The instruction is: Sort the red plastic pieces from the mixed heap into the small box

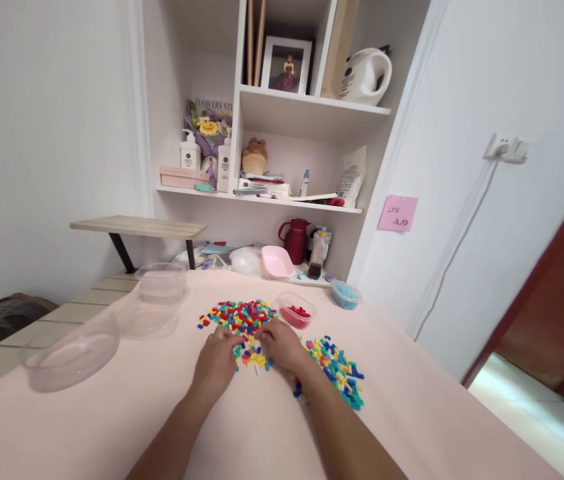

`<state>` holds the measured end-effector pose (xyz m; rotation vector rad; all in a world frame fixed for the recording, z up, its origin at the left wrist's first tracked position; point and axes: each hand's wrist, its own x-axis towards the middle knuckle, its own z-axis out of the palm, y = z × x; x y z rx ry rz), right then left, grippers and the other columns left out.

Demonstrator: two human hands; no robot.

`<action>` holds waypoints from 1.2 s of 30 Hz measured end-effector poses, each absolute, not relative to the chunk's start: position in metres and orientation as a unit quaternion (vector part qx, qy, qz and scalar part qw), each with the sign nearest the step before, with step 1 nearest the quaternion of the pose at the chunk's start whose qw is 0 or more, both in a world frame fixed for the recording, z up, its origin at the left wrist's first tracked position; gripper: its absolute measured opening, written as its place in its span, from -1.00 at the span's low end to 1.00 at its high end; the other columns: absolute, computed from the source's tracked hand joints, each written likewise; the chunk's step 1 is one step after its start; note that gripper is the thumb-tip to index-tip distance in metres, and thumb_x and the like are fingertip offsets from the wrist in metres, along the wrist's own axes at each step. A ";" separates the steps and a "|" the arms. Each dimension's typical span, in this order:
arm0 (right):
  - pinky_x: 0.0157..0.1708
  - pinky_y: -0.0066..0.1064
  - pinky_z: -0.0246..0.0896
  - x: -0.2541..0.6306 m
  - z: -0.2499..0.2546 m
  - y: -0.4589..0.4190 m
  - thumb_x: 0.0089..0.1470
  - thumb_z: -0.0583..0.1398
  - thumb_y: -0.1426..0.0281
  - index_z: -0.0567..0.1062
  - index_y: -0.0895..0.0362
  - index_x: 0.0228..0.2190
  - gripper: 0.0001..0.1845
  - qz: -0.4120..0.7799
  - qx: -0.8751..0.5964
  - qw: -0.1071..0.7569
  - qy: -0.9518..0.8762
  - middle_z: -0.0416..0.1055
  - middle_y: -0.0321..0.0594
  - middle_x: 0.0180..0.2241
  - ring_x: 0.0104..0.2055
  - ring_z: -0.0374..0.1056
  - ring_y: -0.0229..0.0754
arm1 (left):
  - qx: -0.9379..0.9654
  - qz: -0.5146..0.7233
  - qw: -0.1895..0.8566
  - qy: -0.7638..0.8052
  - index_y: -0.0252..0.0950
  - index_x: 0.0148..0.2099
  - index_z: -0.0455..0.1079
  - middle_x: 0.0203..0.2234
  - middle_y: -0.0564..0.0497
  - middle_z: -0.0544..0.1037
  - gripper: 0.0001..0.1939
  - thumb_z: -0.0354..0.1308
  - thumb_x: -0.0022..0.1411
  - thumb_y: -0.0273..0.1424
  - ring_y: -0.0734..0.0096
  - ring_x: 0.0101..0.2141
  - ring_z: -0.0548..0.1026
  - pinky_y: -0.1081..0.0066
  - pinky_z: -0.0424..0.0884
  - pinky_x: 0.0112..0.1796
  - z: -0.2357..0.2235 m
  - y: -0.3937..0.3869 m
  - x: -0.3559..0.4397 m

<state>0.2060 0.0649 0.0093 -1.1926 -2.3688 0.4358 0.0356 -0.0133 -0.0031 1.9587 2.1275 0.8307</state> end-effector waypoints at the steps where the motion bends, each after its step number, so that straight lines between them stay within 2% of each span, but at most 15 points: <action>1: -0.09 -0.43 0.14 0.206 0.009 0.065 0.12 0.06 0.49 0.58 0.04 -0.23 -0.69 0.156 -0.434 0.228 -0.857 0.51 -0.22 -0.16 -0.08 0.35 -0.16 | 0.650 0.277 0.067 0.704 -0.11 -0.02 0.53 -0.06 -0.05 0.42 -0.49 -0.08 0.19 -0.67 0.35 -0.03 0.39 0.41 0.27 0.01 -0.003 -0.014 0.036; 5: -0.05 -0.40 0.13 0.206 0.009 0.063 0.14 0.08 0.45 0.55 -0.01 -0.11 -0.66 0.129 -0.429 0.224 -0.865 0.49 -0.20 -0.12 -0.04 0.33 -0.13 | 0.647 0.278 0.069 0.706 -0.13 0.00 0.52 -0.04 -0.08 0.42 -0.50 -0.08 0.20 -0.66 0.33 -0.03 0.39 0.38 0.27 0.02 -0.002 -0.014 0.037; 12: -0.12 -0.45 0.16 0.208 0.013 0.063 0.08 0.06 0.52 0.59 0.03 -0.33 -0.69 0.175 -0.418 0.223 -0.863 0.53 -0.27 -0.21 -0.11 0.37 -0.18 | 0.651 0.271 0.067 0.706 -0.11 0.03 0.50 -0.02 -0.06 0.43 -0.49 -0.07 0.20 -0.66 0.33 0.00 0.37 0.37 0.25 0.03 -0.001 -0.015 0.036; 20: -0.14 -0.44 0.15 0.205 0.011 0.065 0.10 0.11 0.41 0.56 0.01 -0.18 -0.71 0.153 -0.436 0.234 -0.855 0.52 -0.25 -0.15 -0.10 0.37 -0.16 | 0.656 0.267 0.059 0.703 -0.17 0.07 0.47 -0.01 -0.11 0.43 -0.49 -0.10 0.22 -0.65 0.29 -0.01 0.38 0.35 0.26 0.03 -0.001 -0.016 0.038; 28: -0.28 -0.42 0.11 0.200 0.014 0.064 0.11 0.11 0.37 0.59 -0.08 -0.22 -0.72 0.105 -0.467 0.194 -0.856 0.51 -0.26 -0.20 -0.15 0.38 -0.14 | 0.668 0.261 0.052 0.694 -0.09 -0.04 0.55 -0.04 -0.06 0.43 -0.48 -0.07 0.18 -0.68 0.29 -0.04 0.38 0.36 0.29 -0.01 -0.001 -0.017 0.038; 36: -0.32 -0.46 0.09 0.200 0.011 0.067 0.03 0.17 0.42 0.58 0.01 -0.35 -0.83 0.126 -0.462 0.202 -0.855 0.52 -0.27 -0.27 -0.20 0.37 -0.19 | 0.675 0.256 0.052 0.690 -0.07 -0.07 0.56 -0.04 -0.05 0.44 -0.50 -0.05 0.18 -0.67 0.30 -0.06 0.38 0.36 0.29 -0.02 0.001 -0.018 0.038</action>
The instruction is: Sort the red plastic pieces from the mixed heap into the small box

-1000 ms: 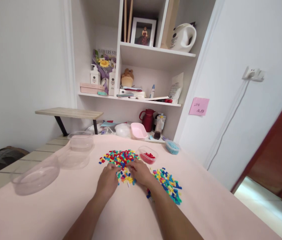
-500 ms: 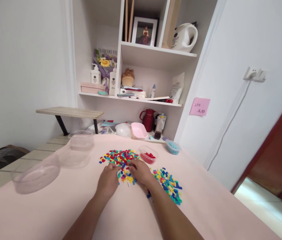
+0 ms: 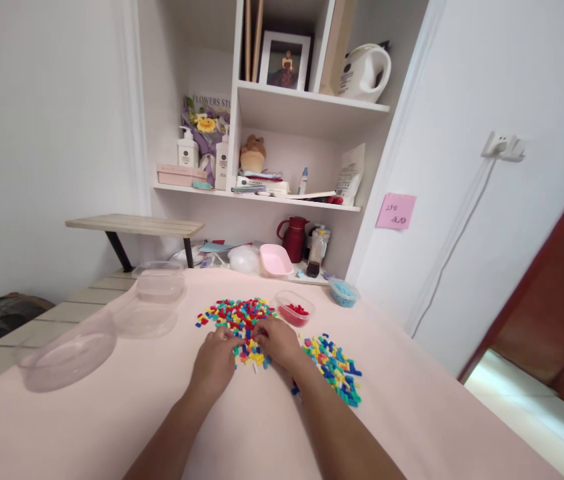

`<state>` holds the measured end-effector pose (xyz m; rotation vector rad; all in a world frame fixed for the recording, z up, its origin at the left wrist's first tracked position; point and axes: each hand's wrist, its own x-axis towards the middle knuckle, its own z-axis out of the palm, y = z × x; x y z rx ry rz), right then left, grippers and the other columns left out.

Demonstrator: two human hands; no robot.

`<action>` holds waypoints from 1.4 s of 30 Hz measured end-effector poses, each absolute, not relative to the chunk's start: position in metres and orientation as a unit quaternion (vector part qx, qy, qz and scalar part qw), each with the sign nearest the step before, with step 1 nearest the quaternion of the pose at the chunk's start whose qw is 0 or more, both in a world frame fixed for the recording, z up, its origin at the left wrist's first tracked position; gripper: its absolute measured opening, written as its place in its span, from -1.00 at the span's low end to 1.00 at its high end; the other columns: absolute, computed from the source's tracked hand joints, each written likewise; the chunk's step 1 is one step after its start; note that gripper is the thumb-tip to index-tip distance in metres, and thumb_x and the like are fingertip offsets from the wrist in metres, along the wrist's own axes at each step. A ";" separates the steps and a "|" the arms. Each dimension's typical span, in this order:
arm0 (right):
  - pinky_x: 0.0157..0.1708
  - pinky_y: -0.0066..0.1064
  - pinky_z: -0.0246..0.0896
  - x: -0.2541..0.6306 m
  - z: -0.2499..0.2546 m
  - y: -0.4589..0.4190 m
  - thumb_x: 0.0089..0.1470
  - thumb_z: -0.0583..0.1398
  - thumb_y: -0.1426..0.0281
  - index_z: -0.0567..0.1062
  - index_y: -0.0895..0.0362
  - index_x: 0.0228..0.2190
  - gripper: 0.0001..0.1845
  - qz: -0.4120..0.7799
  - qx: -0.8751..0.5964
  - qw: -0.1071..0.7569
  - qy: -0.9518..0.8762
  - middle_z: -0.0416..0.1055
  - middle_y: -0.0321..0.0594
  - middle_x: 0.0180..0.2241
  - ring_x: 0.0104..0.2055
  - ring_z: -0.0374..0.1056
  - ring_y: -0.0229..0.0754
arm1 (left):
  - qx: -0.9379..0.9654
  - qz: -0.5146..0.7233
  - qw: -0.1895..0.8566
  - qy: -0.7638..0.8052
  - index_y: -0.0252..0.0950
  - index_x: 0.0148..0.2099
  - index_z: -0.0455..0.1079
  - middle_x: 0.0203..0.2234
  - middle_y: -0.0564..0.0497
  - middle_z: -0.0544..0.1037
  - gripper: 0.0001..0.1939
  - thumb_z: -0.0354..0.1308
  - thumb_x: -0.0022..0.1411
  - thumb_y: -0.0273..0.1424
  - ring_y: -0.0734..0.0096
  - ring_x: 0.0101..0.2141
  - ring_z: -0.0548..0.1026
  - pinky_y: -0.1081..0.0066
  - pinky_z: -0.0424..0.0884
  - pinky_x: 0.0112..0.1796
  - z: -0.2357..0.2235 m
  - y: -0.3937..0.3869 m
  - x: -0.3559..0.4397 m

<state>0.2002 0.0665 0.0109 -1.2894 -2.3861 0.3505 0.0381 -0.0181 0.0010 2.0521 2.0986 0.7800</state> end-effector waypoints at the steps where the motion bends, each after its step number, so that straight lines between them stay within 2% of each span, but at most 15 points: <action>1: -0.32 -0.46 0.10 0.202 0.010 0.068 0.03 0.18 0.41 0.57 0.03 -0.38 -0.85 0.131 -0.460 0.209 -0.853 0.52 -0.26 -0.28 -0.21 0.37 -0.19 | 0.676 0.256 0.053 0.689 -0.08 -0.07 0.56 -0.05 -0.05 0.45 -0.50 -0.06 0.19 -0.67 0.30 -0.06 0.38 0.35 0.29 -0.02 0.001 -0.018 0.038; 6: -0.30 -0.46 0.15 0.216 0.012 0.077 0.02 0.18 0.41 0.56 0.10 -0.50 -0.86 0.160 -0.444 0.314 -0.824 0.52 -0.22 -0.35 -0.29 0.38 -0.20 | 0.679 0.258 0.053 0.686 -0.12 -0.07 0.56 -0.06 -0.04 0.45 -0.51 -0.09 0.21 -0.66 0.32 -0.07 0.38 0.36 0.28 -0.01 0.001 -0.019 0.038; 8: -0.29 -0.44 0.17 0.227 0.016 0.084 0.07 0.13 0.38 0.57 0.08 -0.43 -0.80 0.157 -0.457 0.364 -0.796 0.53 -0.23 -0.36 -0.30 0.39 -0.18 | 0.679 0.259 0.053 0.685 -0.12 -0.08 0.56 -0.06 -0.04 0.46 -0.51 -0.09 0.20 -0.67 0.33 -0.06 0.38 0.37 0.29 -0.01 0.001 -0.020 0.039; 12: -0.43 -0.39 0.19 0.252 0.019 0.100 0.12 0.06 0.17 0.59 0.08 -0.26 -0.63 0.154 -0.541 0.532 -0.632 0.48 -0.27 -0.55 -0.49 0.35 -0.15 | 0.683 0.259 0.054 0.681 -0.13 -0.08 0.56 -0.07 -0.04 0.47 -0.51 -0.07 0.19 -0.67 0.32 -0.07 0.38 0.37 0.30 -0.03 0.000 -0.021 0.040; 17: -0.52 -0.39 0.22 0.272 0.013 0.112 0.09 0.04 0.08 0.53 0.20 -0.10 -0.46 0.270 -0.496 0.602 -0.565 0.47 -0.25 -0.55 -0.57 0.34 -0.17 | 0.687 0.261 0.049 0.676 -0.14 -0.07 0.56 -0.06 -0.05 0.47 -0.53 -0.08 0.21 -0.64 0.31 -0.08 0.39 0.35 0.30 -0.05 -0.001 -0.022 0.039; 20: -0.54 -0.41 0.20 0.268 0.015 0.109 0.10 0.04 0.07 0.51 0.21 -0.11 -0.45 0.286 -0.465 0.629 -0.554 0.43 -0.27 -0.57 -0.59 0.30 -0.20 | 0.689 0.262 0.045 0.675 -0.15 -0.09 0.56 -0.06 -0.06 0.47 -0.54 -0.09 0.22 -0.63 0.30 -0.08 0.39 0.35 0.30 -0.05 -0.002 -0.022 0.039; 23: -0.54 -0.42 0.18 0.254 0.017 0.102 0.11 0.03 0.14 0.54 0.17 -0.18 -0.55 0.280 -0.451 0.581 -0.617 0.38 -0.32 -0.62 -0.60 0.26 -0.22 | 0.689 0.261 0.042 0.675 -0.16 -0.08 0.55 -0.06 -0.06 0.48 -0.55 -0.09 0.22 -0.63 0.30 -0.08 0.39 0.35 0.30 -0.06 -0.002 -0.022 0.040; 27: -0.42 -0.44 0.19 0.229 0.012 0.088 0.04 0.08 0.35 0.56 0.11 -0.42 -0.75 0.250 -0.406 0.398 -0.784 0.47 -0.27 -0.52 -0.47 0.36 -0.22 | 0.687 0.260 0.039 0.678 -0.17 -0.06 0.54 -0.07 -0.06 0.48 -0.57 -0.09 0.24 -0.60 0.30 -0.11 0.40 0.35 0.30 -0.07 0.001 -0.024 0.041; 30: -0.34 -0.46 0.18 0.215 0.007 0.078 0.00 0.13 0.42 0.55 0.10 -0.52 -0.80 0.204 -0.366 0.298 -0.858 0.53 -0.27 -0.43 -0.35 0.40 -0.21 | 0.683 0.259 0.038 0.681 -0.18 -0.08 0.54 -0.08 -0.07 0.49 -0.58 -0.08 0.23 -0.60 0.29 -0.12 0.40 0.35 0.30 -0.06 0.002 -0.024 0.041; 33: -0.29 -0.46 0.18 0.208 0.004 0.074 0.03 0.13 0.43 0.60 0.06 -0.46 -0.78 0.174 -0.370 0.259 -0.875 0.55 -0.28 -0.39 -0.32 0.39 -0.21 | 0.677 0.262 0.039 0.687 -0.17 -0.06 0.54 -0.08 -0.06 0.48 -0.57 -0.09 0.23 -0.60 0.29 -0.12 0.40 0.35 0.31 -0.07 0.000 -0.023 0.041; 37: -0.15 -0.42 0.19 0.208 0.001 0.073 0.08 0.14 0.43 0.63 -0.04 -0.29 -0.73 0.158 -0.355 0.248 -0.887 0.55 -0.28 -0.27 -0.18 0.39 -0.17 | 0.667 0.265 0.044 0.695 -0.16 -0.04 0.53 -0.08 -0.06 0.48 -0.55 -0.10 0.24 -0.60 0.31 -0.11 0.41 0.37 0.32 -0.08 -0.001 -0.022 0.040; 42: -0.12 -0.38 0.16 0.207 0.002 0.071 0.13 0.14 0.40 0.63 -0.09 -0.23 -0.72 0.143 -0.366 0.230 -0.890 0.53 -0.26 -0.25 -0.14 0.36 -0.15 | 0.658 0.264 0.053 0.703 -0.19 -0.04 0.54 -0.08 -0.08 0.48 -0.55 -0.12 0.24 -0.60 0.32 -0.10 0.42 0.38 0.32 -0.07 0.002 -0.022 0.041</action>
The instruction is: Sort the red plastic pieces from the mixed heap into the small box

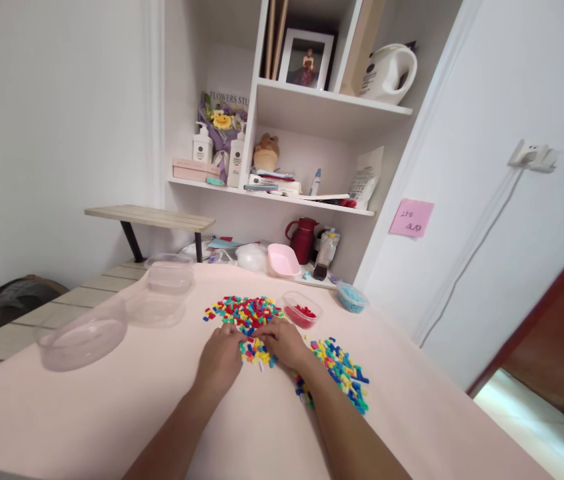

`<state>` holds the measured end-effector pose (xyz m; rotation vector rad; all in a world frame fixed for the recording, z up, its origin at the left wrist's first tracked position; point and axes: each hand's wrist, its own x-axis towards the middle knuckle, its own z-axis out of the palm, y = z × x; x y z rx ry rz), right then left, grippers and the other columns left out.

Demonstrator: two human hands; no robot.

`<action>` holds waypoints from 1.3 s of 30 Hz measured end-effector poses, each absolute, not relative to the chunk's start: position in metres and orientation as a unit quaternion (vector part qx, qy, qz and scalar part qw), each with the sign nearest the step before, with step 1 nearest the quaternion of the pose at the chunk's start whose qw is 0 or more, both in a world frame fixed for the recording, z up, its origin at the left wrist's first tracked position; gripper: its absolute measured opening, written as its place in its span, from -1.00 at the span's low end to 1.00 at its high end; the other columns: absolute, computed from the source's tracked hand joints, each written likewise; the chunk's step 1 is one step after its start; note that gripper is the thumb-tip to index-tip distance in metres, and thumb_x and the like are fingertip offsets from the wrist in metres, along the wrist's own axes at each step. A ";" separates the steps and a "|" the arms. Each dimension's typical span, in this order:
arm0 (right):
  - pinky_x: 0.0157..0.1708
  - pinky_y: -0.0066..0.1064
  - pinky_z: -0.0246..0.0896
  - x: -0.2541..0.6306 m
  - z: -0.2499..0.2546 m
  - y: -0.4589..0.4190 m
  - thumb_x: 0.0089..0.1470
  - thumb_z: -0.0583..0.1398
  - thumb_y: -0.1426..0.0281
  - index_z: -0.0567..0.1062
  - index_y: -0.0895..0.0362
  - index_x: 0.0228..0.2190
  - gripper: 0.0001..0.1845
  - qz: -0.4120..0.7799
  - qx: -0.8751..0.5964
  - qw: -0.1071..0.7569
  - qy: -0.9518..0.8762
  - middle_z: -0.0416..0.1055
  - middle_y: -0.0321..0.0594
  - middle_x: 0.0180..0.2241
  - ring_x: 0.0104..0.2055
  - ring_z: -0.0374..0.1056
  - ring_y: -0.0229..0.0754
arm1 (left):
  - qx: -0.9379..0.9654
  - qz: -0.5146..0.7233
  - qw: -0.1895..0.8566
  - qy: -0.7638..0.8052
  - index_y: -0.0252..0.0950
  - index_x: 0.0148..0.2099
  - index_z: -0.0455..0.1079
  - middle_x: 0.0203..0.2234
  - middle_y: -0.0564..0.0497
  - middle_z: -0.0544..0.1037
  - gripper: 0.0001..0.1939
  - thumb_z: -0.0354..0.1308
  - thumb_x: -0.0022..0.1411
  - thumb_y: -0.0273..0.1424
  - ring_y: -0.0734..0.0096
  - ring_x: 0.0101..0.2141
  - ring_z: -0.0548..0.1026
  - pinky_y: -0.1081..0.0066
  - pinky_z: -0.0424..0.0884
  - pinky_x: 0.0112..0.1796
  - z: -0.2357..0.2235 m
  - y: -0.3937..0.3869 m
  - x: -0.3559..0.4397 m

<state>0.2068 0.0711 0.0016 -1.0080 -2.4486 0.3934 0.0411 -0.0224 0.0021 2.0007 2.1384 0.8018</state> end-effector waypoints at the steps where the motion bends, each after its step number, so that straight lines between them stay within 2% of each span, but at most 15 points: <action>1: -0.12 -0.38 0.16 0.206 0.003 0.070 0.14 0.14 0.38 0.62 -0.08 -0.24 -0.74 0.140 -0.370 0.227 -0.890 0.52 -0.25 -0.26 -0.14 0.35 -0.14 | 0.656 0.264 0.055 0.705 -0.19 -0.04 0.54 -0.08 -0.08 0.49 -0.55 -0.11 0.24 -0.60 0.32 -0.10 0.42 0.38 0.32 -0.06 0.003 -0.023 0.041; 5: -0.16 -0.40 0.13 0.205 0.011 0.063 0.15 0.15 0.29 0.59 0.01 -0.35 -0.79 0.146 -0.385 0.220 -0.884 0.50 -0.26 -0.30 -0.17 0.34 -0.16 | 0.643 0.266 0.067 0.715 -0.20 -0.04 0.54 -0.09 -0.09 0.50 -0.54 -0.12 0.25 -0.62 0.32 -0.06 0.43 0.37 0.31 -0.02 0.005 -0.023 0.041; 9: -0.22 -0.43 0.12 0.207 0.015 0.059 0.18 0.12 0.27 0.57 0.06 -0.43 -0.73 0.169 -0.388 0.221 -0.879 0.49 -0.27 -0.34 -0.23 0.34 -0.20 | 0.638 0.269 0.078 0.717 -0.16 -0.05 0.56 -0.10 -0.08 0.51 -0.53 -0.09 0.23 -0.64 0.33 -0.07 0.44 0.38 0.31 -0.01 0.003 -0.021 0.040; 15: -0.22 -0.45 0.13 0.200 0.007 0.064 0.07 0.21 0.38 0.59 0.02 -0.35 -0.87 0.162 -0.402 0.242 -0.868 0.52 -0.29 -0.31 -0.24 0.37 -0.21 | 0.637 0.276 0.079 0.715 -0.12 -0.02 0.55 -0.07 -0.09 0.48 -0.50 -0.07 0.20 -0.65 0.30 -0.05 0.41 0.36 0.29 0.00 -0.001 -0.020 0.040; 21: -0.18 -0.42 0.14 0.193 0.008 0.061 0.04 0.26 0.31 0.62 0.00 -0.31 -0.86 0.149 -0.375 0.225 -0.887 0.54 -0.26 -0.30 -0.19 0.38 -0.16 | 0.645 0.297 0.091 0.698 -0.02 -0.12 0.59 -0.08 -0.05 0.50 -0.48 -0.02 0.14 -0.67 0.25 -0.06 0.41 0.30 0.29 0.01 -0.001 -0.022 0.041; 24: -0.20 -0.43 0.15 0.191 0.009 0.059 0.01 0.26 0.37 0.63 -0.02 -0.34 -0.86 0.131 -0.395 0.227 -0.881 0.55 -0.26 -0.28 -0.17 0.39 -0.15 | 0.634 0.333 0.103 0.690 -0.07 -0.17 0.61 -0.09 -0.04 0.50 -0.52 -0.03 0.14 -0.67 0.32 -0.07 0.44 0.35 0.31 0.01 0.001 -0.020 0.040; 28: -0.31 -0.45 0.14 0.191 0.009 0.059 -0.02 0.22 0.43 0.63 -0.06 -0.35 -0.80 0.144 -0.424 0.217 -0.868 0.58 -0.34 -0.33 -0.27 0.42 -0.18 | 0.587 0.407 0.115 0.690 -0.18 -0.18 0.57 -0.12 -0.03 0.50 -0.58 -0.08 0.21 -0.61 0.44 -0.10 0.48 0.44 0.37 -0.03 0.006 -0.019 0.035; 32: -0.34 -0.44 0.14 0.189 0.011 0.055 -0.02 0.23 0.42 0.63 -0.08 -0.36 -0.80 0.133 -0.447 0.213 -0.858 0.58 -0.35 -0.32 -0.26 0.43 -0.16 | 0.537 0.467 0.121 0.692 -0.21 -0.22 0.54 -0.16 -0.02 0.51 -0.58 -0.11 0.15 -0.64 0.43 -0.12 0.51 0.41 0.43 -0.07 0.010 -0.019 0.032; 35: -0.30 -0.41 0.14 0.183 0.015 0.049 -0.03 0.23 0.44 0.63 -0.06 -0.40 -0.81 0.086 -0.449 0.214 -0.863 0.58 -0.30 -0.27 -0.21 0.43 -0.13 | 0.517 0.492 0.128 0.689 -0.21 -0.27 0.52 -0.20 0.00 0.53 -0.59 -0.13 0.14 -0.64 0.42 -0.17 0.53 0.41 0.46 -0.14 0.011 -0.020 0.032; 39: -0.27 -0.40 0.14 0.178 0.018 0.046 -0.02 0.21 0.49 0.62 -0.03 -0.44 -0.80 0.054 -0.441 0.199 -0.874 0.58 -0.25 -0.30 -0.21 0.43 -0.12 | 0.509 0.500 0.132 0.688 -0.23 -0.30 0.51 -0.20 0.00 0.54 -0.63 -0.11 0.13 -0.61 0.40 -0.20 0.54 0.39 0.47 -0.17 0.010 -0.020 0.032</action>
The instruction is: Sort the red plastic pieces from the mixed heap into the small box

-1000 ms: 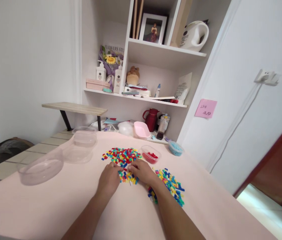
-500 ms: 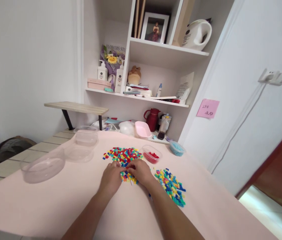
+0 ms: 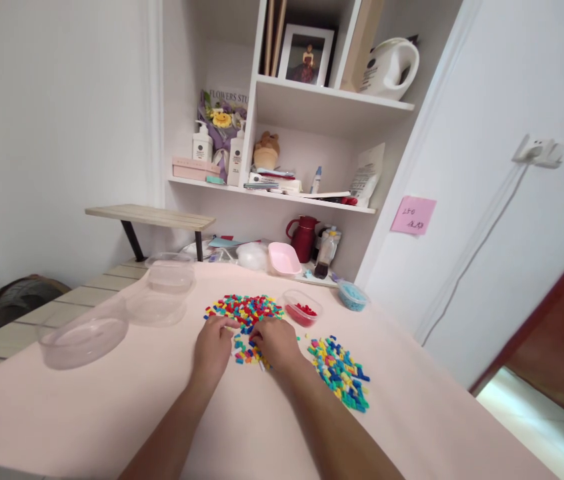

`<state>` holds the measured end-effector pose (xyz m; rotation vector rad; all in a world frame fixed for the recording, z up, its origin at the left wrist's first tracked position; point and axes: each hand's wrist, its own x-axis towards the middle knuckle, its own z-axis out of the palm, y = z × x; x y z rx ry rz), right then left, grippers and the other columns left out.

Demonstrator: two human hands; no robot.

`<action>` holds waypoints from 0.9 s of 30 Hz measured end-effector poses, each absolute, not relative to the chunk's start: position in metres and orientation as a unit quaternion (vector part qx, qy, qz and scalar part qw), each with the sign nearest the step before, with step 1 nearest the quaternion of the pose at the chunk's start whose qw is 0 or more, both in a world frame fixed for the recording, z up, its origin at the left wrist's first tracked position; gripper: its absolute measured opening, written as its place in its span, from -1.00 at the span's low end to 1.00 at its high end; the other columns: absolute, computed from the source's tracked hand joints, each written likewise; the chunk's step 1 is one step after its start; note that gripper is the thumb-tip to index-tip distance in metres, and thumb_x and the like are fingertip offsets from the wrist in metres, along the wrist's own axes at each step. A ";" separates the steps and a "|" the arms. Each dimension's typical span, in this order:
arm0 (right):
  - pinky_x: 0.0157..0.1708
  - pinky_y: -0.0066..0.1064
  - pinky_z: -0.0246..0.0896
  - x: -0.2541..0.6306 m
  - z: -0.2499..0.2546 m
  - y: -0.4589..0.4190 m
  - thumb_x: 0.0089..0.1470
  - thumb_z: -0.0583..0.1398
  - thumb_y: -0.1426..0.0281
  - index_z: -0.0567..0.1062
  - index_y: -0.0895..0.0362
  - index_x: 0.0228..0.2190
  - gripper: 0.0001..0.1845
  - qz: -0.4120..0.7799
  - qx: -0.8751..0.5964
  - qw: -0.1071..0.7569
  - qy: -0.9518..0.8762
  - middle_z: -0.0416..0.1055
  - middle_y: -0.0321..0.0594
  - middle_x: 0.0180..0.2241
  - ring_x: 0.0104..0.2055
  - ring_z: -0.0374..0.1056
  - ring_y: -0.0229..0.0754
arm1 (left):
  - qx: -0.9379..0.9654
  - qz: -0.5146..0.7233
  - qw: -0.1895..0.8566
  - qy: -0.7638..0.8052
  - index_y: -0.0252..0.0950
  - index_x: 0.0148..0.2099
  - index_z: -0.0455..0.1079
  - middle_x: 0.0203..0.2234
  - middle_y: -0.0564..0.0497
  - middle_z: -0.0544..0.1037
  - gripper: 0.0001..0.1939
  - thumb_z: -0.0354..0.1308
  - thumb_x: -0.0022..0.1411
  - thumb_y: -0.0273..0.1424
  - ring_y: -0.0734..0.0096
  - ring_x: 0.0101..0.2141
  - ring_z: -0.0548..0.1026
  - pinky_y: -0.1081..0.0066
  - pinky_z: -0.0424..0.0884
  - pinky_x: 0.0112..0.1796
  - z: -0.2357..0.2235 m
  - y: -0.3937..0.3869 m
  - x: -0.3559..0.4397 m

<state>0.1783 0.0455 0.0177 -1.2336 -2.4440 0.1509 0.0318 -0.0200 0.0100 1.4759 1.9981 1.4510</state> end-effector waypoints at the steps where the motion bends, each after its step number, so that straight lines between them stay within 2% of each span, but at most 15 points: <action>1: -0.28 -0.40 0.15 0.179 0.017 0.047 -0.03 0.21 0.49 0.61 -0.03 -0.45 -0.80 0.065 -0.440 0.203 -0.872 0.58 -0.26 -0.31 -0.22 0.43 -0.13 | 0.509 0.498 0.133 0.689 -0.23 -0.29 0.51 -0.20 -0.01 0.54 -0.64 -0.11 0.13 -0.60 0.39 -0.20 0.55 0.39 0.47 -0.17 0.010 -0.020 0.032; 3: -0.32 -0.42 0.15 0.185 0.015 0.051 -0.03 0.21 0.47 0.61 -0.03 -0.45 -0.82 0.111 -0.435 0.231 -0.863 0.57 -0.30 -0.34 -0.26 0.43 -0.15 | 0.512 0.491 0.135 0.692 -0.24 -0.25 0.51 -0.19 -0.02 0.54 -0.64 -0.11 0.15 -0.59 0.39 -0.20 0.55 0.39 0.46 -0.17 0.008 -0.019 0.031; 6: -0.33 -0.43 0.19 0.201 0.015 0.063 0.00 0.19 0.43 0.60 0.01 -0.45 -0.83 0.174 -0.426 0.316 -0.830 0.56 -0.30 -0.38 -0.31 0.42 -0.18 | 0.525 0.470 0.137 0.696 -0.24 -0.19 0.51 -0.16 -0.02 0.53 -0.62 -0.13 0.18 -0.59 0.41 -0.18 0.55 0.40 0.45 -0.15 0.005 -0.018 0.031; 11: -0.28 -0.37 0.26 0.232 0.027 0.082 0.05 0.17 0.24 0.61 0.06 -0.37 -0.76 0.163 -0.447 0.518 -0.711 0.56 -0.23 -0.35 -0.38 0.39 -0.17 | 0.562 0.409 0.135 0.706 -0.24 -0.11 0.50 -0.13 -0.03 0.49 -0.63 -0.10 0.24 -0.58 0.44 -0.09 0.51 0.45 0.38 -0.06 0.000 -0.017 0.036; 14: -0.32 -0.35 0.27 0.246 0.030 0.091 0.06 0.14 0.16 0.61 0.11 -0.31 -0.65 0.149 -0.476 0.587 -0.638 0.55 -0.19 -0.37 -0.43 0.36 -0.17 | 0.591 0.364 0.126 0.709 -0.21 -0.05 0.49 -0.08 -0.04 0.46 -0.62 -0.09 0.25 -0.57 0.43 -0.05 0.48 0.45 0.34 -0.03 -0.001 -0.020 0.039; 16: -0.30 -0.33 0.29 0.253 0.029 0.096 0.07 0.12 0.16 0.59 0.13 -0.23 -0.61 0.155 -0.488 0.599 -0.616 0.54 -0.16 -0.34 -0.41 0.39 -0.16 | 0.610 0.334 0.119 0.709 -0.20 -0.01 0.48 -0.07 -0.05 0.46 -0.61 -0.07 0.25 -0.56 0.40 -0.03 0.46 0.43 0.32 -0.01 0.000 -0.021 0.040; 19: -0.18 -0.28 0.31 0.257 0.027 0.100 0.07 0.09 0.19 0.53 0.15 -0.10 -0.56 0.163 -0.479 0.604 -0.615 0.52 -0.10 -0.18 -0.29 0.44 -0.13 | 0.628 0.300 0.106 0.711 -0.21 0.03 0.47 -0.06 -0.07 0.46 -0.58 -0.09 0.26 -0.56 0.36 0.00 0.43 0.41 0.29 0.02 0.001 -0.022 0.041; 22: -0.14 -0.26 0.30 0.252 0.026 0.098 0.08 0.08 0.24 0.52 0.16 -0.09 -0.57 0.146 -0.455 0.607 -0.635 0.50 -0.08 -0.14 -0.26 0.43 -0.13 | 0.636 0.275 0.095 0.714 -0.23 0.08 0.44 -0.04 -0.09 0.44 -0.55 -0.13 0.27 -0.57 0.36 0.01 0.41 0.41 0.27 0.03 0.001 -0.021 0.041; 24: -0.18 -0.29 0.31 0.244 0.026 0.092 0.11 0.06 0.27 0.54 0.13 -0.14 -0.62 0.160 -0.428 0.574 -0.679 0.52 -0.14 -0.24 -0.31 0.42 -0.15 | 0.641 0.260 0.087 0.717 -0.24 0.12 0.41 -0.03 -0.11 0.44 -0.53 -0.14 0.26 -0.58 0.35 0.02 0.41 0.41 0.26 0.03 0.001 -0.021 0.041; 27: -0.19 -0.33 0.28 0.229 0.021 0.083 0.13 0.06 0.35 0.59 0.07 -0.24 -0.70 0.165 -0.400 0.460 -0.775 0.51 -0.19 -0.32 -0.29 0.41 -0.15 | 0.647 0.236 0.077 0.721 -0.26 0.17 0.35 0.00 -0.14 0.42 -0.49 -0.15 0.25 -0.60 0.30 0.02 0.40 0.37 0.26 0.03 0.001 -0.020 0.042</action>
